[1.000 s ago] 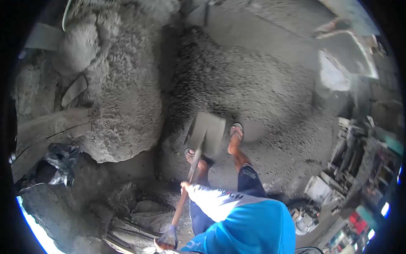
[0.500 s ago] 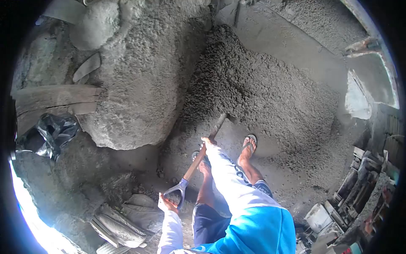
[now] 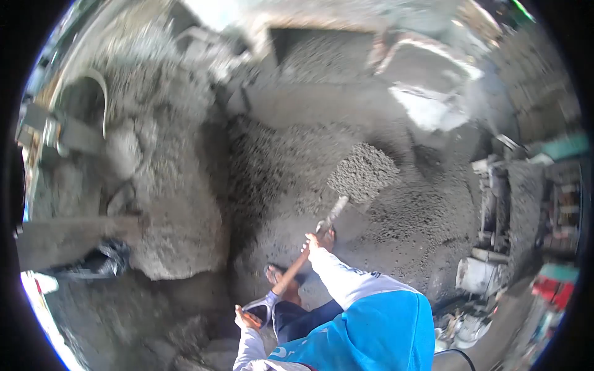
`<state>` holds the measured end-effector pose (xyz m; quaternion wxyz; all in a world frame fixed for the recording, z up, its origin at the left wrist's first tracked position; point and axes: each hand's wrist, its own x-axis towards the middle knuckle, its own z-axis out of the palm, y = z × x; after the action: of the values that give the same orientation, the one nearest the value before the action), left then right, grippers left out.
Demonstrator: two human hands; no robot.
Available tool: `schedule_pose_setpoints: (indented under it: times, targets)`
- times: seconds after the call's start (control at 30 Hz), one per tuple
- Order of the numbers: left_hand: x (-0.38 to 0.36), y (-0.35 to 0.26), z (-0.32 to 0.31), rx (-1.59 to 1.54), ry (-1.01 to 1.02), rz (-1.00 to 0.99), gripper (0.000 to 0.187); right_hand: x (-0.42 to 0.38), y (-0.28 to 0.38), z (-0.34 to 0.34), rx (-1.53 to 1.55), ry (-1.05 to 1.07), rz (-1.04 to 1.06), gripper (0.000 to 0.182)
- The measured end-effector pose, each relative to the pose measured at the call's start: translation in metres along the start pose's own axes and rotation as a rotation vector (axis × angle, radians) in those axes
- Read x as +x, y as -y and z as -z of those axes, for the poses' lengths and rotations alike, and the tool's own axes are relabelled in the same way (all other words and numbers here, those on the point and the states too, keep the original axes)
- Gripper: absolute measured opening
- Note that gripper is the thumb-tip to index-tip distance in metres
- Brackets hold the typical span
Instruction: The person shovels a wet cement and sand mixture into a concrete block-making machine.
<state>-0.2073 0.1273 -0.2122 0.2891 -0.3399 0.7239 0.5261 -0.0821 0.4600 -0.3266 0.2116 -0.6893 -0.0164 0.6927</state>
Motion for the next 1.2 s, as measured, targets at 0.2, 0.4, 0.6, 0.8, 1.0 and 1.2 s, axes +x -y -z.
schedule_pose_setpoints:
  times: [0.2,0.4,0.6,0.8,1.0,1.2]
  targets:
    - [-0.074,-0.05,-0.153,0.099,0.564,0.015,0.058,-0.103,0.216,0.082,0.409,0.01,0.283,0.022]
    - [-0.256,-0.163,-0.347,0.142,1.078,-0.802,0.043,-0.22,0.452,0.159,0.82,0.387,0.755,0.018]
    - [-0.517,-0.196,-0.397,-0.118,1.831,-1.96,0.038,-0.319,0.555,0.3,1.079,0.275,1.183,0.016]
    - [-0.474,-0.099,-0.379,0.374,2.074,-2.329,0.039,-0.289,0.467,0.378,0.823,-0.065,1.047,0.023]
    - [-0.32,-0.144,-0.26,0.558,1.911,-1.475,0.038,-0.313,0.381,0.246,0.714,0.304,0.999,0.023]
    - [-0.145,-0.168,-0.117,-0.027,0.716,-0.106,0.044,-0.232,0.227,0.029,0.375,0.415,0.606,0.021]
